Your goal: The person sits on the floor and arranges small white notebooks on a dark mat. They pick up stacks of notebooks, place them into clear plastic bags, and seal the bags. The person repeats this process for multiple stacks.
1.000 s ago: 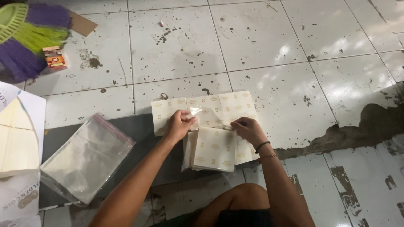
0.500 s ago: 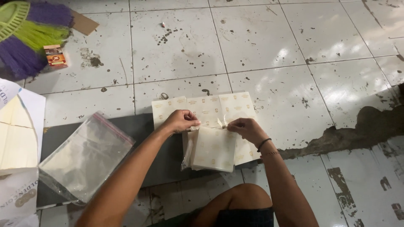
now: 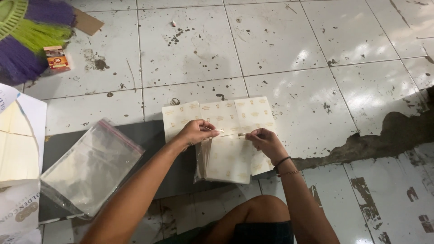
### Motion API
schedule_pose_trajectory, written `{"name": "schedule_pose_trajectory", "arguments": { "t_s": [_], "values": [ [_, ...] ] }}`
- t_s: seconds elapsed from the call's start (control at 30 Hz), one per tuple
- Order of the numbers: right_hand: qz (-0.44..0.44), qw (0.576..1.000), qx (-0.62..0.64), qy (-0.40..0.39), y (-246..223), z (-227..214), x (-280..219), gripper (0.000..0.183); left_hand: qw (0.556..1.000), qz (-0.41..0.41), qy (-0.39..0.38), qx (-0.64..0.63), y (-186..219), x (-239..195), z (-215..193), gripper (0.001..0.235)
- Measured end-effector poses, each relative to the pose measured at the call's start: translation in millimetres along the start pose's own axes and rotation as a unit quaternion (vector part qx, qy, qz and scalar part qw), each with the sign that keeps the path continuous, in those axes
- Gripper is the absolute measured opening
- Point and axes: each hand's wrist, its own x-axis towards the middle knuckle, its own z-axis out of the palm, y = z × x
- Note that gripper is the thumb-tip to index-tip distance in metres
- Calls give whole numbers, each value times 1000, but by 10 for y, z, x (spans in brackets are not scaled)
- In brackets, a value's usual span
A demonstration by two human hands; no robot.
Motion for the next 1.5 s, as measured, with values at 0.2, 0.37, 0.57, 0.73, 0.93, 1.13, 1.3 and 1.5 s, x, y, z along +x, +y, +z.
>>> {"name": "schedule_pose_trajectory", "arguments": {
  "t_s": [0.2,0.37,0.57,0.73,0.93,1.13,1.3,1.5],
  "values": [
    [-16,999,25,15,-164,17,-125,21,998,5,40,-52,94,-97,-40,28],
    [-105,994,-23,25,53,-41,6,18,998,30,55,-13,-124,78,-130,33],
    [-106,983,-143,-43,-354,-72,-337,31,995,48,35,80,-187,123,-348,29],
    [-184,946,-265,-37,-226,-68,-307,28,986,71,-39,147,35,-153,-316,48],
    [-278,905,-315,68,135,-73,-273,15,962,172,4,210,-2,-194,-290,23],
    [-356,866,-322,141,277,-16,-480,15,951,202,47,229,-4,-482,-311,14],
    [-101,988,-114,32,-89,3,-678,34,984,96,22,151,116,-655,-256,19],
    [53,998,18,19,-283,-18,-611,33,993,-47,57,-92,253,-719,-167,52]
  ]
}}
